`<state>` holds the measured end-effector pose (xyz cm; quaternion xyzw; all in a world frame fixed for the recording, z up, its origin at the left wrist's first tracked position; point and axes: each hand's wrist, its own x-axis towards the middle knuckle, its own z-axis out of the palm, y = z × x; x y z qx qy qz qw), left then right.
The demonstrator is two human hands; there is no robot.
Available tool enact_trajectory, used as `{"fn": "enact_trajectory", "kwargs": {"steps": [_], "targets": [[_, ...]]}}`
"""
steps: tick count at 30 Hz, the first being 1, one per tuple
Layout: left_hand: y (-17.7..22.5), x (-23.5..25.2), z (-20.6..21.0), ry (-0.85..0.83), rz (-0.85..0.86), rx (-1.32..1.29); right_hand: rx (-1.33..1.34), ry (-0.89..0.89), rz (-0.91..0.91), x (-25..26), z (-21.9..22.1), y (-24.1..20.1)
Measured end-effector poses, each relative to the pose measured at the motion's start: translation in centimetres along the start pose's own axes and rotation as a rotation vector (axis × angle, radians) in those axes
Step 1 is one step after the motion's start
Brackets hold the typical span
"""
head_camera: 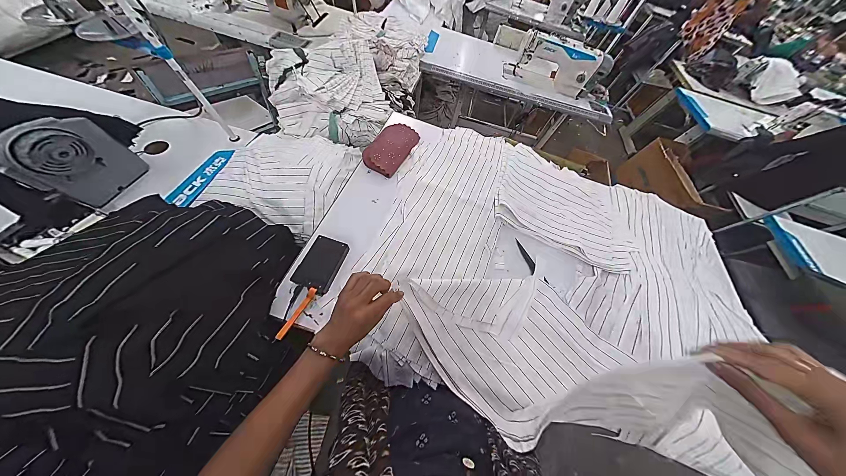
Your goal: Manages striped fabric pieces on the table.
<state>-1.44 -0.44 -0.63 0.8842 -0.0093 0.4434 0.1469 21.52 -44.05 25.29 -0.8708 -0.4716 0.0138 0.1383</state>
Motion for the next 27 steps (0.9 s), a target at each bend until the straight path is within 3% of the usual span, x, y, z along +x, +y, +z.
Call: {"fn": "enact_trajectory", "kwargs": {"steps": [2, 5, 9, 12, 16, 19, 22, 24, 27], "targets": [[1.1, 1.6, -0.8, 0.021, 0.087, -0.005, 0.011, 0.091, -0.256, 6.4, 5.3, -2.9], [3.0, 4.1, -1.8, 0.028, 0.205, -0.030, 0.179, -0.073, -0.546, 12.7, 10.8, -8.8], [4.9, 6.8, -3.2, 0.032, 0.320, -0.067, 0.294, -0.466, -0.740, 17.0, 12.9, -13.6], [5.6, 8.2, -3.7, 0.038, 0.353, -0.060, 0.301, -0.529, -0.813, 17.9, 13.0, -14.2], [6.9, 8.8, -2.4, -0.052, 0.306, -0.155, 0.322, -0.271, -0.830, 16.7, 11.3, -12.5], [7.5, 7.2, 0.4, -0.348, 0.269, -0.203, 0.369, -0.010, -0.698, 14.1, 6.5, -10.3], [5.1, 6.6, -0.1, -0.623, -0.015, -0.273, 0.350, 0.274, -0.455, 9.7, 0.0, -6.8], [2.4, 8.2, -3.9, -0.582, -0.171, -0.294, 0.324, 0.467, -0.290, 6.6, -2.7, -4.4], [0.1, 11.6, -10.9, -0.389, -0.171, -0.552, 0.483, 0.615, -0.163, 4.4, -2.9, -2.9]]}}
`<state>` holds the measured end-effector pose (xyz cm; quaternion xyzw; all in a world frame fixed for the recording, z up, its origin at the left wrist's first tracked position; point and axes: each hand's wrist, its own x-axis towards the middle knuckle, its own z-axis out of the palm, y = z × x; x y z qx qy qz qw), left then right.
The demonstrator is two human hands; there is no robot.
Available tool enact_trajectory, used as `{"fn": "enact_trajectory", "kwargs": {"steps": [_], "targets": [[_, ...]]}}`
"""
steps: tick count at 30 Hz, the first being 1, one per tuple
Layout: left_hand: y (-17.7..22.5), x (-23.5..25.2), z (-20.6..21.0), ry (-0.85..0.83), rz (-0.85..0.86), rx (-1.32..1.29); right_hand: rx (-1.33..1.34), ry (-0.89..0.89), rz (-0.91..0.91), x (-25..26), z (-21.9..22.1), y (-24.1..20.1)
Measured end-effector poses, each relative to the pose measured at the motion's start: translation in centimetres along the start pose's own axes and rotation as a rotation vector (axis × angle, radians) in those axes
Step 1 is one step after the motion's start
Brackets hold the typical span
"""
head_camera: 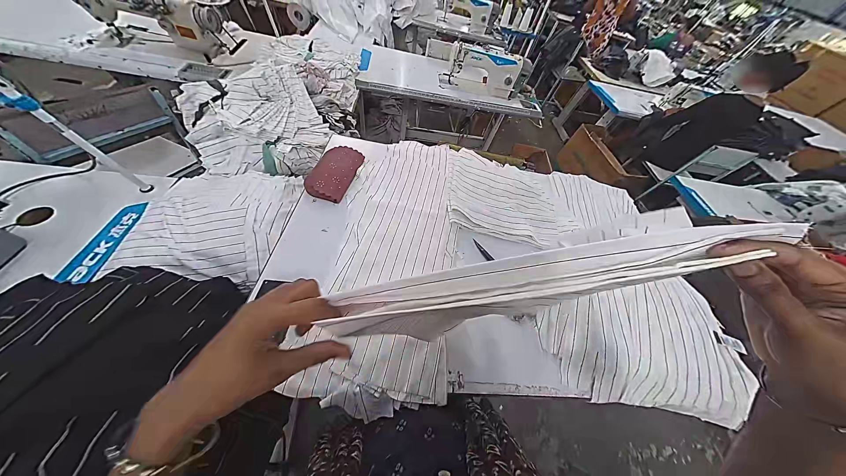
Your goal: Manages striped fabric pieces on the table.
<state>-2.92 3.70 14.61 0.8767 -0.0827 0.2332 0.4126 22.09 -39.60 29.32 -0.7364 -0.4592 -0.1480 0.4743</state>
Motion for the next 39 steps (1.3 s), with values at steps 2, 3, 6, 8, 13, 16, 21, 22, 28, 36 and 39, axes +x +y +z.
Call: {"fn": "enact_trajectory", "kwargs": {"steps": [2, 3, 6, 8, 13, 16, 21, 22, 28, 36, 39], "targets": [[0.8, 1.0, -2.8, -0.090, 0.080, -0.305, 0.112, 0.087, 0.137, -0.2, 1.1, 0.6], [0.4, 1.8, -3.4, -0.112, 0.082, -0.273, 0.135, 0.125, 0.236, -0.1, 2.4, 1.3], [-0.4, 5.1, -4.3, 0.076, 0.020, 0.433, 0.204, 0.157, 0.511, 1.1, 6.5, 4.4], [1.0, 6.6, -6.0, 0.237, 0.007, 0.664, 0.344, 0.166, 0.526, 2.8, 7.7, 4.8], [0.8, 5.8, -8.4, 0.483, 0.013, 0.931, 0.509, 0.129, 0.496, 4.8, 10.2, 6.1], [-0.1, 2.3, -7.2, 0.539, 0.021, 0.948, 0.526, 0.089, 0.387, 3.8, 11.2, 6.9], [-0.4, -8.2, -1.0, 0.351, -0.236, 0.895, 0.425, -0.171, 0.458, -7.7, 16.5, 10.3], [-0.3, -10.3, 0.4, 0.244, -0.388, 0.822, 0.424, -0.254, 0.486, -10.7, 18.1, 10.8], [-0.1, -12.5, 7.6, -0.153, -0.918, 0.389, 0.409, -0.443, 0.556, -21.0, 22.8, 11.4], [-0.4, -0.5, 23.0, -0.170, -0.199, 0.137, 0.416, -0.297, 0.435, -19.7, 22.7, 10.5], [-1.3, 0.0, 24.4, -0.070, -0.178, -0.013, 0.424, -0.250, 0.426, -19.1, 22.5, 10.5]]}}
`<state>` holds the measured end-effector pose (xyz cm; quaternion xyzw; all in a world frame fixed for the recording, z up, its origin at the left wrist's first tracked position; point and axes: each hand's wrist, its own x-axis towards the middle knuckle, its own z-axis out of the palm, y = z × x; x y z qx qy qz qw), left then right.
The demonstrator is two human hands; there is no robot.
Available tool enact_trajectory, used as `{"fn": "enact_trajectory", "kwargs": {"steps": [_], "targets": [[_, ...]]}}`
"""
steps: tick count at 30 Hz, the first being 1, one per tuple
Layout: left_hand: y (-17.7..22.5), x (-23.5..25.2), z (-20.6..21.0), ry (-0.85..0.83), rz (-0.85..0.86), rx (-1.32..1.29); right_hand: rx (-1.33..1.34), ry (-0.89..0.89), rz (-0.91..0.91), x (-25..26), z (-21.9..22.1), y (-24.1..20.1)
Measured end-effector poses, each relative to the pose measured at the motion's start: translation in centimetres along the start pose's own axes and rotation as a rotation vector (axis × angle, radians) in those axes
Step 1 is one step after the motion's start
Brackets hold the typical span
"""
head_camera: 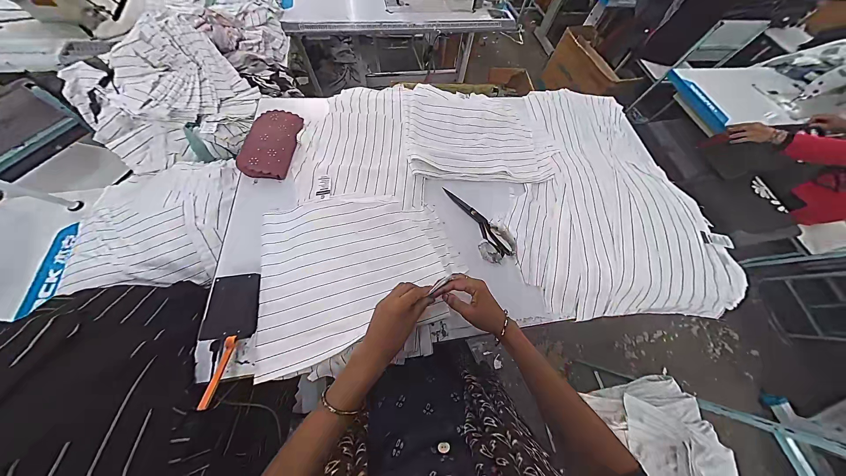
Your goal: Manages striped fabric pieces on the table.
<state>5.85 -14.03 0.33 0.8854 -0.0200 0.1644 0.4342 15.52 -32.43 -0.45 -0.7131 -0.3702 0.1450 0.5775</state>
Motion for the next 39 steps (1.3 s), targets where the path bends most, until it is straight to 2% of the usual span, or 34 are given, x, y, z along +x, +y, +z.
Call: {"fn": "enact_trajectory", "kwargs": {"steps": [4, 6, 8, 12, 14, 17, 19, 21, 23, 25, 28, 31, 34, 39], "targets": [[0.5, 1.0, -1.1, 0.072, -0.122, -0.266, -0.177, 0.080, 0.025, 1.2, -3.0, 0.7], [1.8, 1.5, -1.1, 0.107, -0.070, -0.307, -0.417, 0.175, 0.111, 2.0, -5.4, 2.0], [2.5, 1.0, 0.3, 0.088, 0.054, -0.271, -0.572, 0.221, 0.300, 2.6, -7.5, 2.9], [0.3, -1.0, 5.9, -0.027, 0.242, -0.084, -0.723, 0.195, 0.587, 3.3, -8.8, 4.2], [-1.0, -2.1, 8.1, -0.078, 0.257, -0.030, -0.795, 0.177, 0.704, 3.5, -8.5, 3.3], [-1.8, -3.1, 9.4, -0.090, 0.246, -0.014, -0.880, 0.022, 0.911, 3.4, -8.9, 0.9], [-1.7, -3.2, 9.6, -0.071, 0.230, -0.016, -0.729, -0.014, 0.949, 1.7, -10.0, -0.2], [-1.5, -3.1, 10.0, -0.050, 0.206, -0.013, -0.385, 0.015, 0.901, -1.9, -10.5, -0.8], [-1.4, -3.0, 10.4, -0.026, 0.183, -0.008, -0.010, 0.036, 0.862, -6.7, -8.9, -2.1], [-1.2, -3.0, 10.6, -0.020, 0.152, -0.016, 0.216, 0.084, 0.872, -11.7, -6.0, -4.1], [-1.0, -2.8, 10.5, -0.027, 0.125, -0.035, 0.315, 0.244, 0.970, -18.1, -1.8, -6.7], [-0.9, -2.8, 10.5, -0.029, 0.135, -0.019, 0.365, 0.325, 1.026, -21.0, 0.6, -8.6], [-1.1, -2.9, 10.5, -0.030, 0.165, -0.006, 0.375, 0.286, 1.013, -20.8, 1.3, -8.0], [-1.3, -3.0, 10.5, -0.030, 0.219, 0.008, 0.316, 0.158, 1.049, -17.6, 0.9, -5.9]]}}
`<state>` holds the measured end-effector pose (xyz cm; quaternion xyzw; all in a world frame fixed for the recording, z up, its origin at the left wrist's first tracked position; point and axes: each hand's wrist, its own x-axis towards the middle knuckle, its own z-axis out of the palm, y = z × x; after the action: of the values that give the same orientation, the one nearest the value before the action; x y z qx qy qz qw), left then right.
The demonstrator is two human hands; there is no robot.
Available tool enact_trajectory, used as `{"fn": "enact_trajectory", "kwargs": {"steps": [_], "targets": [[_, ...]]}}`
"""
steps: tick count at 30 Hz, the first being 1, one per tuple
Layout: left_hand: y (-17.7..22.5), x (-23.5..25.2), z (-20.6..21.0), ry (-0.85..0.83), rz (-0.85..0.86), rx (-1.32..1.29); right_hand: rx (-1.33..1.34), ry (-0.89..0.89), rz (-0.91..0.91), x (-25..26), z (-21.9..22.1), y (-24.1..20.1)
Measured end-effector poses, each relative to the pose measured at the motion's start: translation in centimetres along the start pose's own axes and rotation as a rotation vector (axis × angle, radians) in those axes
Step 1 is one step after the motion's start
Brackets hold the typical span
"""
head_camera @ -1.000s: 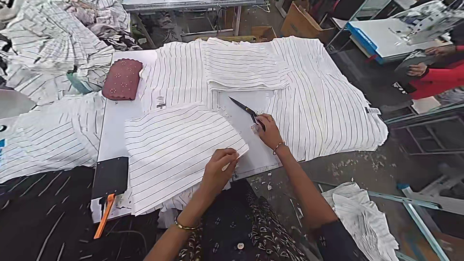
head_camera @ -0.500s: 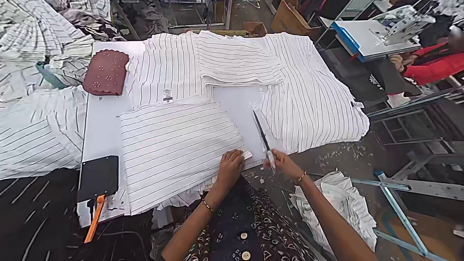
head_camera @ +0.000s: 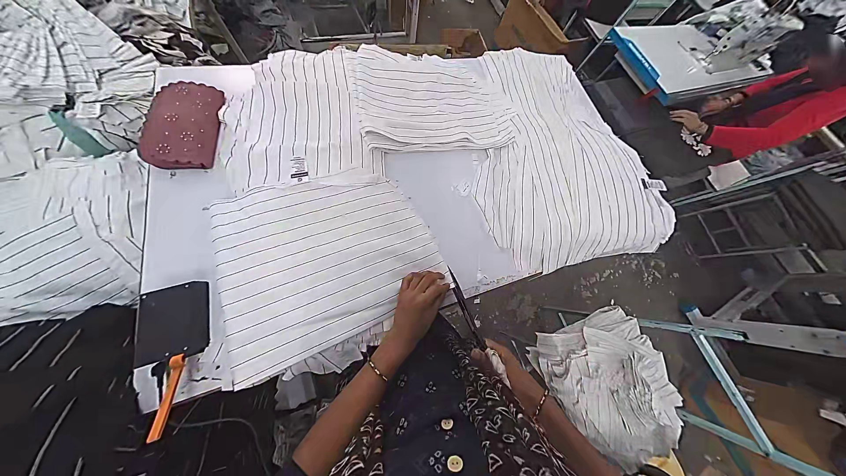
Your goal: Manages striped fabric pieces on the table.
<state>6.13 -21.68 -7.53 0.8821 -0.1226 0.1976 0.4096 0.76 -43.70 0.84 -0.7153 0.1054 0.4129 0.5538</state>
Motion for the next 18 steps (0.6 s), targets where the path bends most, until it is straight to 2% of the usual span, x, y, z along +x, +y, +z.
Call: {"fn": "enact_trajectory", "kwargs": {"steps": [3, 14, 18], "targets": [[0.0, -0.2, 0.1, 0.000, 0.022, 0.009, -0.107, 0.001, 0.028, 0.8, -0.1, -0.3], [0.0, -0.1, 0.0, -0.015, 0.026, 0.010, -0.208, 0.154, -0.011, 0.9, 0.9, 0.9], [-0.1, -0.2, 0.0, -0.011, 0.023, 0.005, -0.122, 0.123, -0.011, 1.0, 1.3, 0.3]]}}
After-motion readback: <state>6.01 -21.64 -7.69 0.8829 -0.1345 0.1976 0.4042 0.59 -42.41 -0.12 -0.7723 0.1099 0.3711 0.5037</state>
